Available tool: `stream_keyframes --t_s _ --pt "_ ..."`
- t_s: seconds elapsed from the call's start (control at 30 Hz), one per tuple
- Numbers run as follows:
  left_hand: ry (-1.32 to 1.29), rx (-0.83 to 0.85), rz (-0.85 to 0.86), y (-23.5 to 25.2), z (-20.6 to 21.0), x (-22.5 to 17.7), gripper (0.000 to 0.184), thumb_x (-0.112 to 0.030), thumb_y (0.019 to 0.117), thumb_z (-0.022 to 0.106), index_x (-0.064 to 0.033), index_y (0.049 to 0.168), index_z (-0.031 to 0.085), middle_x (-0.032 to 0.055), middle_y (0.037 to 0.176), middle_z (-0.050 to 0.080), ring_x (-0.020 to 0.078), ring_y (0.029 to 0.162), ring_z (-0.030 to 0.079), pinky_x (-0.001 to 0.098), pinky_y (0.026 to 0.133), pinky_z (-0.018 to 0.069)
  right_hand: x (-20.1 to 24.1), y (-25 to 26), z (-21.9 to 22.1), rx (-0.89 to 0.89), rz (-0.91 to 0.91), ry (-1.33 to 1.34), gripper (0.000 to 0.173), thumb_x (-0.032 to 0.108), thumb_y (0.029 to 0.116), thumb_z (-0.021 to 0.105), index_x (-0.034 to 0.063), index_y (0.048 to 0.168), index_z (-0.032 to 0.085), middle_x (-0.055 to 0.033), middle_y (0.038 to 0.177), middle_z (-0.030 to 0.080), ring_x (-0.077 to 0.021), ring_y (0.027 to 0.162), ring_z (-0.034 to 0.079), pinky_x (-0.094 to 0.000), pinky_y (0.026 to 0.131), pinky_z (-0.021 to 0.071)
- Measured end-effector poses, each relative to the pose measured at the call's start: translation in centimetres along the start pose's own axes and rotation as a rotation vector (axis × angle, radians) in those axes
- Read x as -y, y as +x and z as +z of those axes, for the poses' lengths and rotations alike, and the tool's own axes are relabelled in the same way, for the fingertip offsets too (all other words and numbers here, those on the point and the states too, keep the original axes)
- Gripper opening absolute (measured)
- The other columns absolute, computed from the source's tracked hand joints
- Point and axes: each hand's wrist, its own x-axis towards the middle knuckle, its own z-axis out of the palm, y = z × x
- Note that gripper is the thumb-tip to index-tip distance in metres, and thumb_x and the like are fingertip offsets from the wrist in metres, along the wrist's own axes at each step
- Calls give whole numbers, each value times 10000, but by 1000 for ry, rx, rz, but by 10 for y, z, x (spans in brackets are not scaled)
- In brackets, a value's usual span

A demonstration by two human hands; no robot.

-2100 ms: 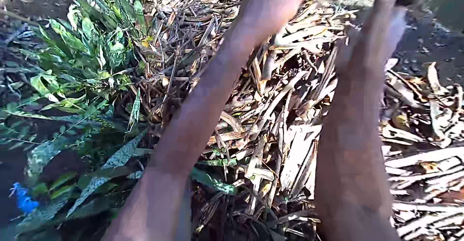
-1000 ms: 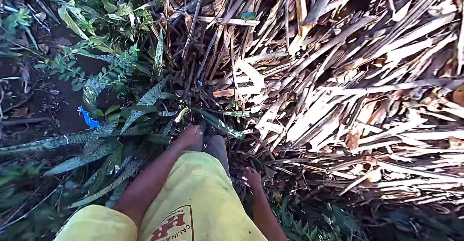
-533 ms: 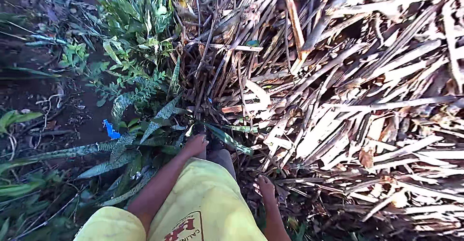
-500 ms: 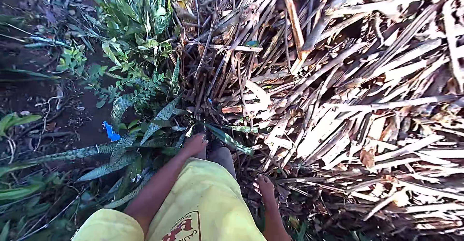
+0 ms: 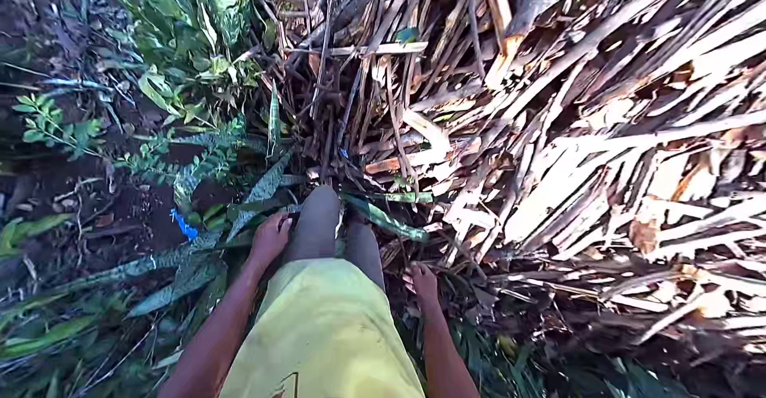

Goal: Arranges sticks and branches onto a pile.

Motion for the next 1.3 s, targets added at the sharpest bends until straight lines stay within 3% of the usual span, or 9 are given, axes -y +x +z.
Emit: stream_keyframes --t_s 0.3,0.47,0.6,0.8,0.93,1.0,1.13,1.27,1.3 --pt "-83 -336 -20 -21 -57 16 405 -287 1101 435 -41 1359 627 184 1327 663 315 1243 633 524 1094 454 -11 19 0 0 135 -77 384 278 1121 439 11 1353 588 -245 1181 686 -355 938 712 -521 784 578" --pt "-96 -333 7 -7 -56 8 403 -286 1093 448 -32 1338 642 170 1317 670 286 1234 641 492 1097 467 31 32 22 30 41 -44 375 269 1118 444 16 1356 587 -236 1177 694 -337 934 727 -506 794 593" --pt "-34 -180 129 36 -68 -33 417 -292 1096 435 -39 1368 623 163 1359 648 278 1272 618 482 1119 456 76 39 44 25 -62 -16 384 270 1117 443 -1 1338 601 -230 1166 693 -324 934 722 -507 813 590" --pt "-215 -139 201 157 -88 -96 408 -272 1089 455 -26 1369 620 161 1369 643 256 1281 613 452 1124 458 203 60 129 160 -239 -236 470 332 1086 510 24 1439 541 -245 1292 656 -367 1155 665 -558 1009 519" --pt "-431 -283 96 268 -106 -137 357 -259 1078 496 -11 1267 671 188 1156 715 306 1086 690 515 994 527 324 95 209 197 -379 -197 859 390 959 717 40 1603 270 -272 1451 540 -377 1306 578 -536 1094 481" --pt "-405 -334 109 322 -125 -155 372 -303 1083 480 -49 1279 667 180 1155 714 329 1075 687 563 965 527 373 120 242 193 -447 -148 1039 385 887 795 29 1629 161 -274 1541 431 -370 1386 498 -516 1126 458" --pt "-48 -344 228 433 -168 -185 452 -334 1061 492 -44 1391 601 211 1372 621 376 1299 577 585 1106 425 440 172 287 160 -539 -150 1206 461 813 838 4 1635 82 -292 1636 269 -359 1507 342 -490 1226 338" --pt "438 -187 178 524 -176 -187 721 -539 952 628 77 1324 583 318 1391 555 488 1383 449 652 1180 262 470 222 315 108 -564 1 1171 405 849 834 26 1641 59 -283 1617 318 -345 1488 380 -483 1214 354" --pt "522 -128 148 541 -176 -187 750 -599 924 637 68 1268 620 323 1342 589 503 1336 493 684 1135 303 477 235 319 102 -561 5 1191 416 845 835 42 1647 38 -274 1623 317 -350 1486 383 -501 1207 358"
